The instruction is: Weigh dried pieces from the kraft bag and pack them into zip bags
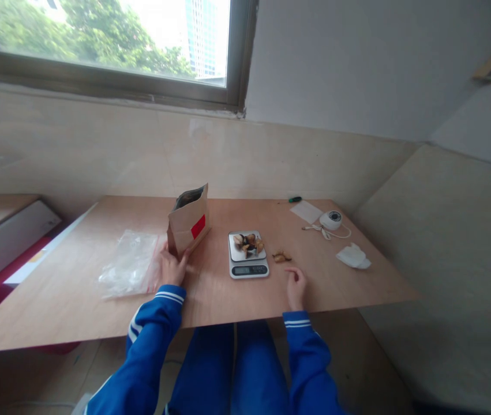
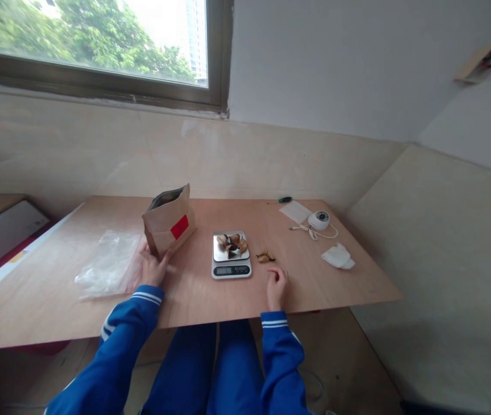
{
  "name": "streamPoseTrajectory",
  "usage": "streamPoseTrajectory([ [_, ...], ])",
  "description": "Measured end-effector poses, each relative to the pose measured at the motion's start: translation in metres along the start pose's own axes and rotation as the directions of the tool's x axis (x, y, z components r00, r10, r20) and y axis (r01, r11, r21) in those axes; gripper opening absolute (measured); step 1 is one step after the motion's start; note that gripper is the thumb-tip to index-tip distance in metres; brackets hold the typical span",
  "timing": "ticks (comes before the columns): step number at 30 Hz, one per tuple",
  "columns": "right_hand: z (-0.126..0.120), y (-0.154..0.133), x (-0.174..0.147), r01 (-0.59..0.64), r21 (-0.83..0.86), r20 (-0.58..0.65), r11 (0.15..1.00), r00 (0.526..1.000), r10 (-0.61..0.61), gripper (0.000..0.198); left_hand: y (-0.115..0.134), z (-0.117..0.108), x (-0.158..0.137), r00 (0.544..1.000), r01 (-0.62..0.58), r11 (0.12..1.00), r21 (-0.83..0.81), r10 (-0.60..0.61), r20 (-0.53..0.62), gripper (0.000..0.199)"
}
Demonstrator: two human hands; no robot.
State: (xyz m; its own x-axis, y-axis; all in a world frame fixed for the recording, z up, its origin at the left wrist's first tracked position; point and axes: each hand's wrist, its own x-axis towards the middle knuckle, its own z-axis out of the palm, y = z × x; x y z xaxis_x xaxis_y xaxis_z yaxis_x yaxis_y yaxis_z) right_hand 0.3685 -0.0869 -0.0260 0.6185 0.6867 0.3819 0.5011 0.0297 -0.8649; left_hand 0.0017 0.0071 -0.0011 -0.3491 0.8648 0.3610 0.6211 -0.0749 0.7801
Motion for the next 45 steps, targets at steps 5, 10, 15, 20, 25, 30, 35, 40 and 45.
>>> streamPoseTrajectory([
  [5,0.000,-0.009,-0.001,-0.001,-0.004,0.019,1.000,1.000,0.001,0.022,0.008,-0.002,-0.003,0.996,-0.048,0.998,-0.039,0.045,-0.073,0.073],
  [10,-0.003,-0.009,0.000,0.010,0.005,0.027,1.000,1.000,-0.010,0.021,0.014,-0.010,-0.008,0.993,-0.058,0.997,-0.051,0.053,-0.101,0.065],
  [15,0.006,-0.016,-0.003,0.025,0.046,0.040,0.999,0.999,-0.026,0.025,0.027,-0.027,-0.018,0.980,-0.144,0.989,0.016,0.145,-0.140,0.065],
  [20,0.029,-0.041,-0.018,0.157,0.115,0.192,0.981,0.965,-0.178,0.030,0.041,-0.016,0.004,0.988,-0.146,0.989,0.025,0.147,-0.057,0.078],
  [25,0.021,-0.031,-0.028,-0.034,0.150,0.071,0.988,0.997,0.024,0.027,0.032,-0.010,0.041,0.992,-0.085,0.992,0.096,0.093,-0.081,0.050],
  [30,0.011,-0.020,-0.030,-0.120,0.196,0.025,0.973,0.993,0.117,0.023,0.020,-0.015,0.041,0.994,-0.093,0.992,0.084,0.098,-0.048,0.042],
  [35,0.013,-0.027,-0.033,-0.086,0.148,0.069,0.985,0.995,0.077,0.021,0.009,-0.036,0.019,0.983,-0.130,0.981,0.142,0.146,-0.114,0.037],
  [40,0.012,-0.027,-0.032,-0.115,0.139,0.085,0.984,0.991,0.104,0.021,-0.019,-0.066,0.002,0.994,-0.071,0.948,0.311,0.093,-0.057,0.043],
  [45,0.011,-0.030,-0.032,-0.119,0.133,0.097,0.984,0.990,0.107,0.022,-0.037,-0.071,-0.002,0.998,-0.060,0.956,0.287,0.060,0.009,0.035],
])
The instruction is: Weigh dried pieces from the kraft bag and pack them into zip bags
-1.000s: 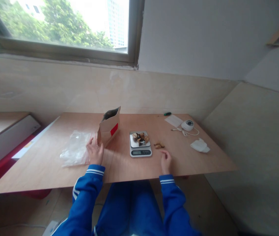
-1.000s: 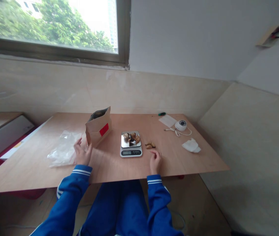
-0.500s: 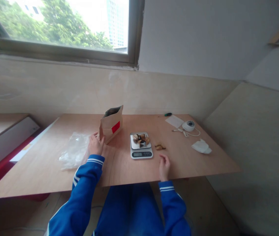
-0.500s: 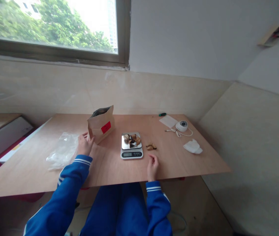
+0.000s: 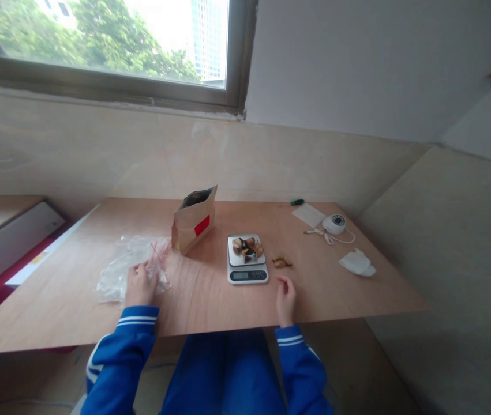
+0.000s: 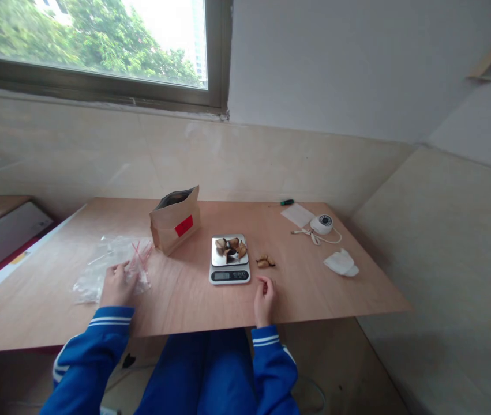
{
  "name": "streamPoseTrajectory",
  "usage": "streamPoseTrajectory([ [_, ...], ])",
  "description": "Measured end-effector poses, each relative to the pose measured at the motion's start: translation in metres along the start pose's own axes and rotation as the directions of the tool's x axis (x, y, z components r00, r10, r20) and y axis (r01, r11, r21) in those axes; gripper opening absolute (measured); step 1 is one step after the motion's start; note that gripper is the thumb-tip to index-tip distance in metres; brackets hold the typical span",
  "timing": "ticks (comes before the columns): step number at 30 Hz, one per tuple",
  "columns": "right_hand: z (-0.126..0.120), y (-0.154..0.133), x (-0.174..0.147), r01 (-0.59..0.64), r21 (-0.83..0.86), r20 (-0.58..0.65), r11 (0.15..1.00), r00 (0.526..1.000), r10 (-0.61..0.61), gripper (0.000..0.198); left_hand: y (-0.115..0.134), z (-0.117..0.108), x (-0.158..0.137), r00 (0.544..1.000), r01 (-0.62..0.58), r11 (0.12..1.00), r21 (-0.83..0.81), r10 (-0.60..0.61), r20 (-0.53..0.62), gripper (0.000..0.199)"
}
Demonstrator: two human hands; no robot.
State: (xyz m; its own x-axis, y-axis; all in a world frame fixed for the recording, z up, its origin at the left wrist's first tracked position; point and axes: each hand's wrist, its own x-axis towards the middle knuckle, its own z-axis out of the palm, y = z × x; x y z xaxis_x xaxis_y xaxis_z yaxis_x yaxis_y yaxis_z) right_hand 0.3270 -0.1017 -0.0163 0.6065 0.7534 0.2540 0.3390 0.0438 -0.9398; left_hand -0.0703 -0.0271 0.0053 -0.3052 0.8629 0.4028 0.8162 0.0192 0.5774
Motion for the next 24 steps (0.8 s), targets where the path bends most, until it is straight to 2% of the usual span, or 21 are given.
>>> streamPoseTrajectory([
  [5,0.001,0.001,0.000,-0.014,0.010,0.003,1.000,1.000,0.014,0.022,-0.002,0.000,0.007,0.994,0.049,0.999,0.016,-0.050,0.101,0.019],
  [9,-0.002,-0.010,-0.002,0.000,0.007,0.024,1.000,1.000,-0.001,0.021,0.009,-0.011,0.008,0.995,0.030,0.999,-0.012,-0.029,0.095,0.015],
  [11,-0.002,-0.028,-0.010,0.037,0.007,0.069,0.999,0.997,-0.037,0.021,0.026,-0.020,0.000,0.999,-0.037,0.998,-0.046,0.038,0.016,0.018],
  [14,0.008,-0.071,-0.031,0.089,0.066,0.200,0.994,0.975,-0.101,0.024,0.066,-0.031,-0.020,0.981,-0.184,0.974,-0.135,0.173,-0.089,0.020],
  [17,0.028,-0.115,-0.055,0.109,0.139,0.415,0.984,0.896,-0.158,0.024,0.112,-0.034,-0.046,0.942,-0.337,0.907,-0.253,0.326,-0.085,0.015],
  [19,0.041,-0.135,-0.066,0.096,0.160,0.488,0.982,0.857,-0.164,0.023,0.137,-0.033,-0.061,0.925,-0.373,0.868,-0.328,0.376,-0.057,0.010],
  [20,0.045,-0.141,-0.070,0.084,0.162,0.500,0.983,0.852,-0.155,0.023,0.146,-0.032,-0.067,0.924,-0.370,0.854,-0.365,0.379,-0.048,0.008],
  [24,0.048,-0.149,-0.074,0.027,0.151,0.475,0.988,0.875,-0.096,0.020,0.161,-0.029,-0.084,0.935,-0.329,0.830,-0.451,0.353,-0.034,0.007],
])
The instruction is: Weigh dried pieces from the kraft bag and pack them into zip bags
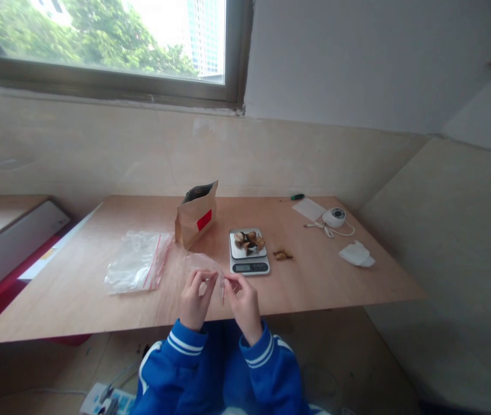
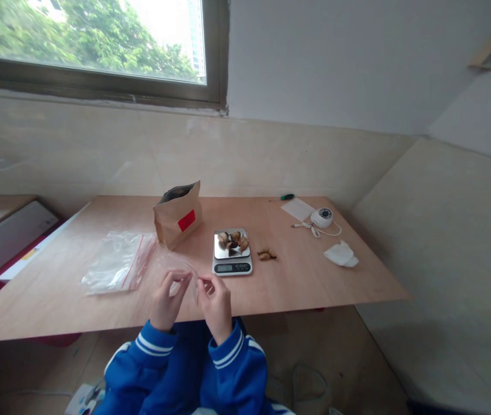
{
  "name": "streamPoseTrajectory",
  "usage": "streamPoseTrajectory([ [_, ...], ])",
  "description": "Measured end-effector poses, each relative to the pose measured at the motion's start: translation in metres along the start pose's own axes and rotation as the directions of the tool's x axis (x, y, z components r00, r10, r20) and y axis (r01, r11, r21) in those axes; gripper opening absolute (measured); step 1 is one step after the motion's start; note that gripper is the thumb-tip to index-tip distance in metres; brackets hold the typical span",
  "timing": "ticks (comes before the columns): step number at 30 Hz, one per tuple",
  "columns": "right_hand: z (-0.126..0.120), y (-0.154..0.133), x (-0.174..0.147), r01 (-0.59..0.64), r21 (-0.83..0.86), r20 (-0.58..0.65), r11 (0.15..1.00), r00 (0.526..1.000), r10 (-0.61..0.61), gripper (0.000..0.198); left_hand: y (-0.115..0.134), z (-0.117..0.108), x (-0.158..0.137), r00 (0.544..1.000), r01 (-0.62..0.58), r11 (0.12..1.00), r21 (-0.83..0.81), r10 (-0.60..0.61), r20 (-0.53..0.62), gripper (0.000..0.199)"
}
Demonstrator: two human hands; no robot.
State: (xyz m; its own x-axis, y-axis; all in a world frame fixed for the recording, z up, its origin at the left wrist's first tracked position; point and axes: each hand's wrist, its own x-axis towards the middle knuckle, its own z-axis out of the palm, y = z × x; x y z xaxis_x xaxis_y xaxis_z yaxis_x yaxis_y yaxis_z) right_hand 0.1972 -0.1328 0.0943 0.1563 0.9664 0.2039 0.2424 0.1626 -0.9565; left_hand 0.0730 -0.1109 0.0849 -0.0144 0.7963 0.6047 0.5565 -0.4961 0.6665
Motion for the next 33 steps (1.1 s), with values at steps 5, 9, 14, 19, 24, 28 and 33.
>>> streamPoseTrajectory([
  [5,-0.004,0.002,-0.004,-0.071,0.021,-0.051,0.997,0.996,0.072,0.020,0.005,0.003,-0.006,0.998,0.035,0.999,0.004,-0.035,-0.047,0.008],
  [9,-0.001,0.003,-0.002,-0.120,0.082,-0.077,0.989,0.989,0.127,0.024,0.014,0.002,-0.009,0.995,0.066,0.997,-0.045,-0.069,-0.068,0.032],
  [14,-0.004,-0.001,0.000,-0.140,0.117,-0.086,0.983,0.985,0.151,0.030,0.018,0.001,-0.012,0.985,0.101,0.969,-0.224,-0.065,0.159,0.033],
  [19,-0.008,-0.004,-0.003,-0.128,0.148,-0.080,0.981,0.987,0.141,0.031,0.013,0.005,-0.015,0.969,0.170,0.895,-0.412,-0.076,0.235,0.038],
  [24,-0.013,-0.006,-0.007,-0.127,0.181,-0.031,0.975,0.990,0.135,0.030,0.011,0.007,-0.020,0.967,0.230,0.843,-0.487,-0.142,0.211,0.036],
  [28,-0.017,-0.009,-0.009,-0.127,0.156,-0.015,0.980,0.991,0.131,0.031,0.011,0.005,-0.023,0.965,0.257,0.837,-0.483,-0.196,0.174,0.031],
  [33,-0.020,-0.011,-0.010,-0.161,0.150,-0.015,0.975,0.986,0.165,0.034,0.014,0.003,-0.021,0.965,0.260,0.846,-0.465,-0.215,0.148,0.024],
])
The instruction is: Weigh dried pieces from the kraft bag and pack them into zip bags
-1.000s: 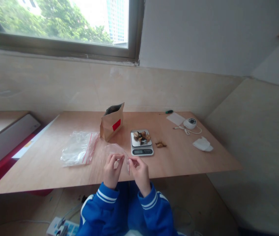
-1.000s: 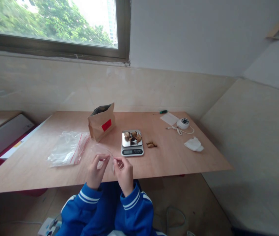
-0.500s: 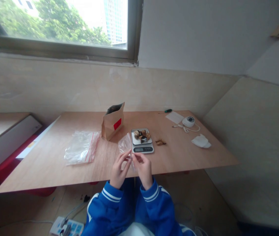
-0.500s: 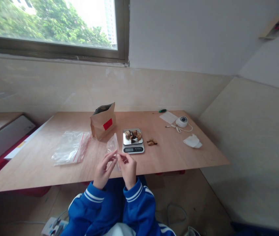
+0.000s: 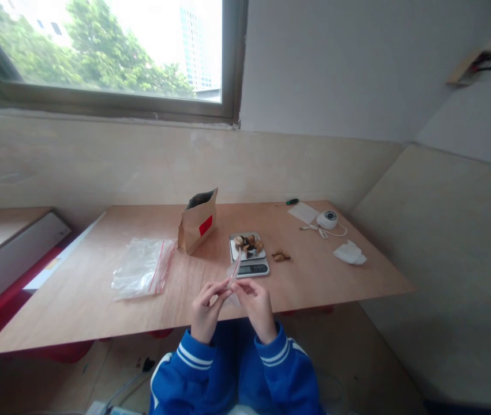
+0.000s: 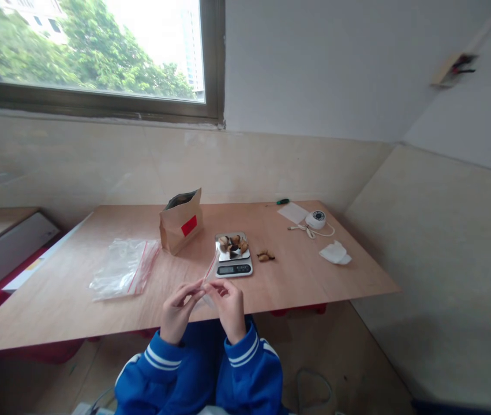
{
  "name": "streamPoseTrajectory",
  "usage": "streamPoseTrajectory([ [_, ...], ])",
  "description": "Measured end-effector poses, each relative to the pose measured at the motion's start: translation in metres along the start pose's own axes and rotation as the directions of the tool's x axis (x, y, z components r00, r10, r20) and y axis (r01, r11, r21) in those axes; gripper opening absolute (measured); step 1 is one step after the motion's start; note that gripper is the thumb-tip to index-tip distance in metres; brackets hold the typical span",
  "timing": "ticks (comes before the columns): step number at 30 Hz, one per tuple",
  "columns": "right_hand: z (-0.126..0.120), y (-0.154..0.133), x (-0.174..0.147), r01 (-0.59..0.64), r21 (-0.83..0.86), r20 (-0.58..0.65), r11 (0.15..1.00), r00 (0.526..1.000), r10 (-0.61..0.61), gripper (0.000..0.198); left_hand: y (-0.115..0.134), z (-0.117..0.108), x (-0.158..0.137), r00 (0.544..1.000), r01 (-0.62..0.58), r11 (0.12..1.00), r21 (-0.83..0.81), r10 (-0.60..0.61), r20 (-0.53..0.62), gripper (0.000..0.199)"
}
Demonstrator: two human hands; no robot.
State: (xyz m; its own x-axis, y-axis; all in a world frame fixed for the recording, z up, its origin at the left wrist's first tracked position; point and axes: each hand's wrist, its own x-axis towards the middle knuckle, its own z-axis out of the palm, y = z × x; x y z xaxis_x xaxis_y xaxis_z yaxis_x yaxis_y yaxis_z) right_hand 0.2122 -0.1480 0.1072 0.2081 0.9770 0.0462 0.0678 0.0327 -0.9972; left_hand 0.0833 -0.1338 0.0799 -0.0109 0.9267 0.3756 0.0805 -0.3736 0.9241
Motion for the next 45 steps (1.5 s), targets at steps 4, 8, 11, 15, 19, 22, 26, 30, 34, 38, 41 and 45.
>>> streamPoseTrajectory([
  [4,-0.001,0.001,0.003,-0.013,0.046,-0.004,0.999,1.000,0.014,0.037,0.008,0.001,0.003,0.998,0.005,1.000,-0.015,-0.006,-0.065,0.020],
  [8,-0.009,0.008,0.009,-0.035,0.172,-0.121,0.985,0.991,0.056,0.040,0.011,-0.005,0.008,0.970,0.090,0.995,-0.050,-0.099,-0.222,0.021],
  [11,-0.019,0.014,0.013,-0.032,0.183,-0.188,0.983,0.980,0.067,0.042,0.010,-0.011,0.012,0.945,0.147,0.986,-0.079,-0.164,-0.284,0.024],
  [15,-0.029,0.020,0.023,-0.003,0.072,-0.141,0.997,0.990,0.013,0.040,0.011,-0.016,0.015,0.959,0.114,0.993,-0.011,-0.113,-0.258,0.024],
  [19,-0.039,0.029,0.059,0.206,-0.284,-0.148,0.936,0.956,-0.255,0.037,0.009,-0.020,0.017,0.977,0.049,0.987,0.154,-0.015,-0.212,0.024],
  [22,-0.041,0.044,0.097,0.297,-0.564,-0.106,0.771,0.899,-0.424,0.045,0.007,-0.023,0.019,0.968,0.024,0.945,0.325,0.059,-0.242,0.025],
  [26,-0.031,0.067,0.132,0.137,-0.767,-0.106,0.627,0.937,-0.334,0.065,0.005,-0.022,0.019,0.959,-0.053,0.887,0.458,0.173,-0.225,0.026],
  [30,-0.026,0.084,0.141,0.070,-0.805,-0.124,0.590,0.951,-0.283,0.055,-0.001,-0.015,0.016,0.968,-0.071,0.923,0.379,0.156,-0.196,0.020],
  [34,-0.036,0.091,0.142,0.142,-0.721,-0.128,0.679,0.935,-0.331,0.032,-0.008,-0.009,0.013,0.964,0.000,0.952,0.305,0.081,-0.254,0.020],
  [38,-0.050,0.089,0.142,0.170,-0.585,-0.165,0.793,0.932,-0.322,0.025,-0.011,-0.004,0.015,0.960,0.055,0.966,0.252,0.019,-0.280,0.020],
  [41,-0.057,0.080,0.140,0.169,-0.553,-0.186,0.816,0.930,-0.319,0.024,-0.011,0.000,0.018,0.961,0.046,0.972,0.231,0.020,-0.275,0.019],
  [45,-0.058,0.052,0.130,0.190,-0.427,-0.209,0.884,0.931,-0.300,0.030,-0.012,0.005,0.017,0.970,0.012,0.975,0.221,0.042,-0.239,0.017],
])
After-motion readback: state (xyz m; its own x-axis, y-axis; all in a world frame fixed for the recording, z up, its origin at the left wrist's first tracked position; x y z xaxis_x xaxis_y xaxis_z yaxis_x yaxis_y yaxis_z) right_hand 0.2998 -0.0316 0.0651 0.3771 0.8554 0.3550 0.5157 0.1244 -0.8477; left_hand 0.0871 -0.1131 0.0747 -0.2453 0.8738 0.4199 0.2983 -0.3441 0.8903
